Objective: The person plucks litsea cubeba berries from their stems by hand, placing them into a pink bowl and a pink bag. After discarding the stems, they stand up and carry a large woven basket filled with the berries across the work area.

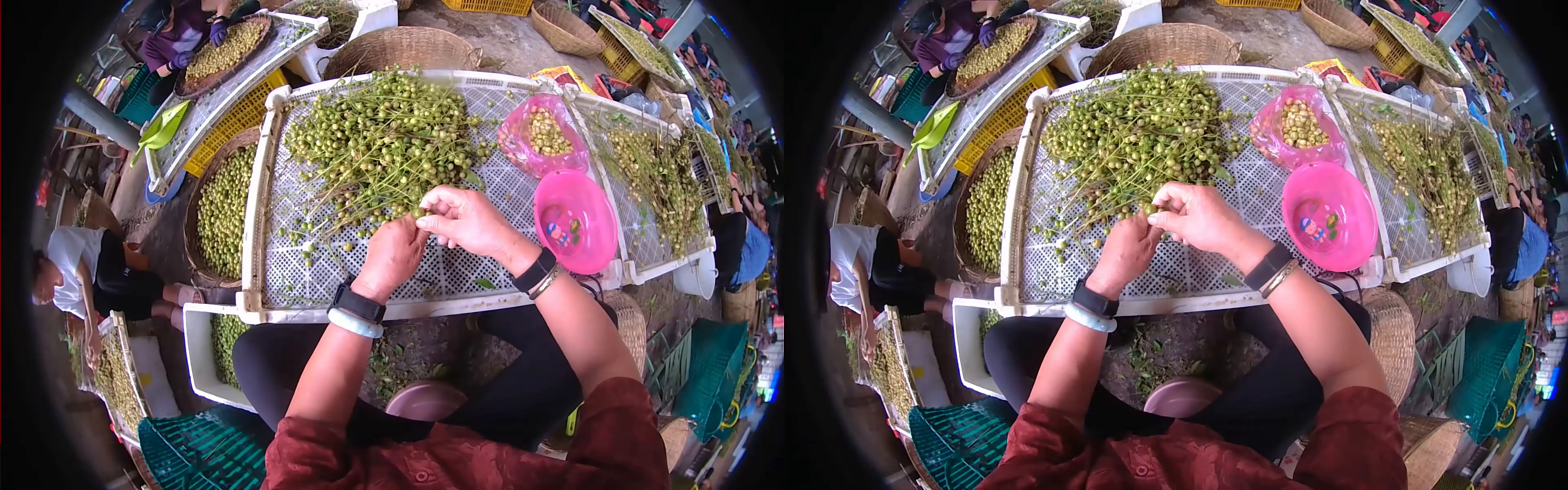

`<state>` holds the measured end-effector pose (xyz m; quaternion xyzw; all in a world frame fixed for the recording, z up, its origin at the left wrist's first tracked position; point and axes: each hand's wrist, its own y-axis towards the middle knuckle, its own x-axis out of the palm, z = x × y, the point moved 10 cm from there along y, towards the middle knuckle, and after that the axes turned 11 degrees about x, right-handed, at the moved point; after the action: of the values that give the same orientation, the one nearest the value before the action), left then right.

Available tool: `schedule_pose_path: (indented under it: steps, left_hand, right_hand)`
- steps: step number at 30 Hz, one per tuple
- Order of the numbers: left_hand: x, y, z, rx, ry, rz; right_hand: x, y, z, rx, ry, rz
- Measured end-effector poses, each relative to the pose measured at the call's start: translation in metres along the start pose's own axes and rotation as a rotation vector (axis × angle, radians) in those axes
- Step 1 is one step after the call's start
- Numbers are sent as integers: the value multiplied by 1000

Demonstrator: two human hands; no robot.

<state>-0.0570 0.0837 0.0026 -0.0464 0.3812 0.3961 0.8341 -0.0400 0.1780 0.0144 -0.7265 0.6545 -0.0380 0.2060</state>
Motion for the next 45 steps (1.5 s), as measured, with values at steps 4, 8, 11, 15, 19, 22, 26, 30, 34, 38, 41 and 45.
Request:
schedule_pose_path:
  steps: [4,8,11,15,19,22,26,30,34,38,41,45]
  left_hand:
    - [-3,1,6,-21,18,25]
    - [-1,-3,11,-82,69,-73]
    - [4,-1,0,-127,-113,-43]
    - [6,1,-6,-146,-273,-44]
    - [1,2,0,-89,-204,-38]
    - [0,1,6,-14,-89,-11]
    - [-5,4,12,71,-91,57]
    - [-8,5,20,96,-95,87]
    - [-6,3,9,-77,-258,82]
    - [-2,1,-8,-128,-498,136]
    - [1,-2,-17,-212,-696,141]
    - [1,1,-5,-241,-879,100]
  right_hand:
    - [-8,-5,-20,-173,-254,74]
    - [-14,-3,-15,-30,-275,29]
    - [-12,2,3,96,-46,-88]
    - [-21,6,4,80,175,-124]
    - [-10,5,-7,40,14,-85]
    - [3,1,-12,-39,-38,-81]
    - [-1,7,0,-36,78,-116]
    - [-5,7,3,4,99,-91]
    - [-12,8,6,41,235,-119]
    - [-27,5,0,27,469,-165]
    - [-47,2,-6,17,484,-91]
    - [-61,4,-6,19,416,-76]
